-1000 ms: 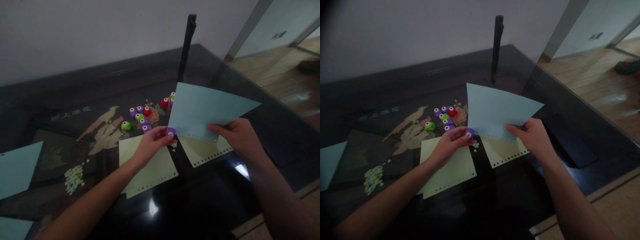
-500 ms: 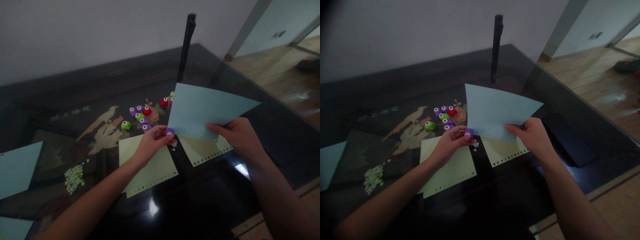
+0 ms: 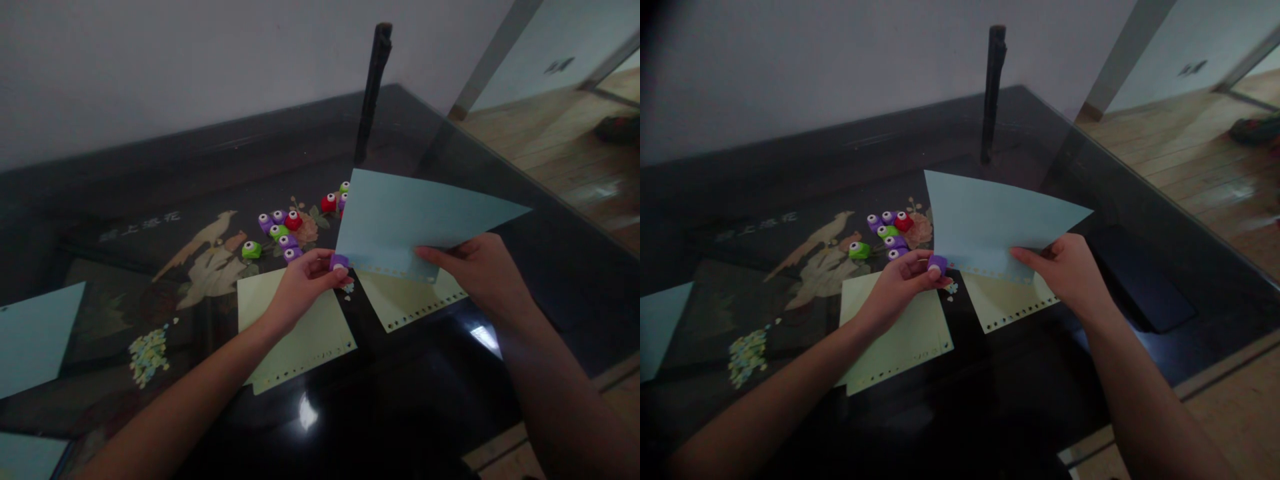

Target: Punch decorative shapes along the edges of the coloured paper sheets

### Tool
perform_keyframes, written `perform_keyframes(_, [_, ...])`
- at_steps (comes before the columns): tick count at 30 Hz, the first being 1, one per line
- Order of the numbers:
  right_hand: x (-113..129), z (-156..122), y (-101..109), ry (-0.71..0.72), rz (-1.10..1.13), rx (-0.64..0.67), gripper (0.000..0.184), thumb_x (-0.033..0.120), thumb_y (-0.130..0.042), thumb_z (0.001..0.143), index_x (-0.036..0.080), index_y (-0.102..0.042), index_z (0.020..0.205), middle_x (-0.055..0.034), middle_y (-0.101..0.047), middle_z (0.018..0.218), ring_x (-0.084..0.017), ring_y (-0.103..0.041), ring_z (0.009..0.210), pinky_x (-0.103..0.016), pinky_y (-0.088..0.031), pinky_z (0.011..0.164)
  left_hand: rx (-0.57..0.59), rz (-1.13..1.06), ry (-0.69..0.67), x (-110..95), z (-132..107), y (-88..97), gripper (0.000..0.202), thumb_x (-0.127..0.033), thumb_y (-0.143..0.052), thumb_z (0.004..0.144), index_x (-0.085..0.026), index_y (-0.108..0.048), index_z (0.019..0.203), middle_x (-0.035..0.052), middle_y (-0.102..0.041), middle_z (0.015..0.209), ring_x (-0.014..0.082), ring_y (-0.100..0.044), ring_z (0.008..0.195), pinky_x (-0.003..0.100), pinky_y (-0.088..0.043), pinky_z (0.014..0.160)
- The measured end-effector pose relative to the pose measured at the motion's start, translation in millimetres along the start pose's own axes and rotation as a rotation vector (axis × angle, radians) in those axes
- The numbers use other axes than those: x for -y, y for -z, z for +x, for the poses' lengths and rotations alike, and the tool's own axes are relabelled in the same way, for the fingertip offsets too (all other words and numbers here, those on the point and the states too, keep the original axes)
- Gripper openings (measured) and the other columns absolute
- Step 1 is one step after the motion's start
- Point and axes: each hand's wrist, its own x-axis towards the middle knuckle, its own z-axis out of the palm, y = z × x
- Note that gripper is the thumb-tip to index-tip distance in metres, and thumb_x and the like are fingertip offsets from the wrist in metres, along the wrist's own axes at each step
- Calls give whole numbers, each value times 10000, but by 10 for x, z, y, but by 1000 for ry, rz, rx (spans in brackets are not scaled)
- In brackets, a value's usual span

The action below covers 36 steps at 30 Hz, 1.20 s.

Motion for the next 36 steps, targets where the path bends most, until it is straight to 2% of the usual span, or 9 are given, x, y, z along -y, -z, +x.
perform_keyframes(10, [12, -3, 20, 17, -79, 10, 261, 419, -678, 647, 200, -608, 523, -44, -637, 557, -188, -549, 501, -312, -391, 444, -6, 31, 0, -14, 0, -10, 250, -250, -747, 717, -139, -646, 917, 33, -713, 837, 139, -703, 721, 271, -563, 751])
perform_keyframes(17, [-30, 9, 14, 39, -52, 0, 218, 415, -691, 645, 211, -643, 583, -45, -677, 604, -220, -609, 578, -349, -462, 527, -7, 20, -3, -11, 1, -14, 231, -239, -743, 722, -140, -643, 906, 21, -710, 824, 128, -700, 714, 260, -562, 747])
perform_keyframes(23, [-43, 6, 7, 31, -76, -7, 245, 420, -688, 658, 215, -621, 541, -37, -659, 573, -201, -586, 529, -330, -435, 485, 3, 41, -7, -13, 0, -12, 238, -243, -742, 723, -137, -641, 911, 28, -710, 830, 136, -700, 722, 273, -562, 759])
perform_keyframes(36, [12, -6, 6, 43, -37, 2, 183, 377, -699, 679, 215, -656, 605, -42, -709, 645, -238, -644, 606, -358, -490, 536, 7, 59, -2, -22, -4, -11, 269, -270, -746, 723, -138, -636, 931, 43, -711, 866, 151, -701, 744, 303, -557, 796])
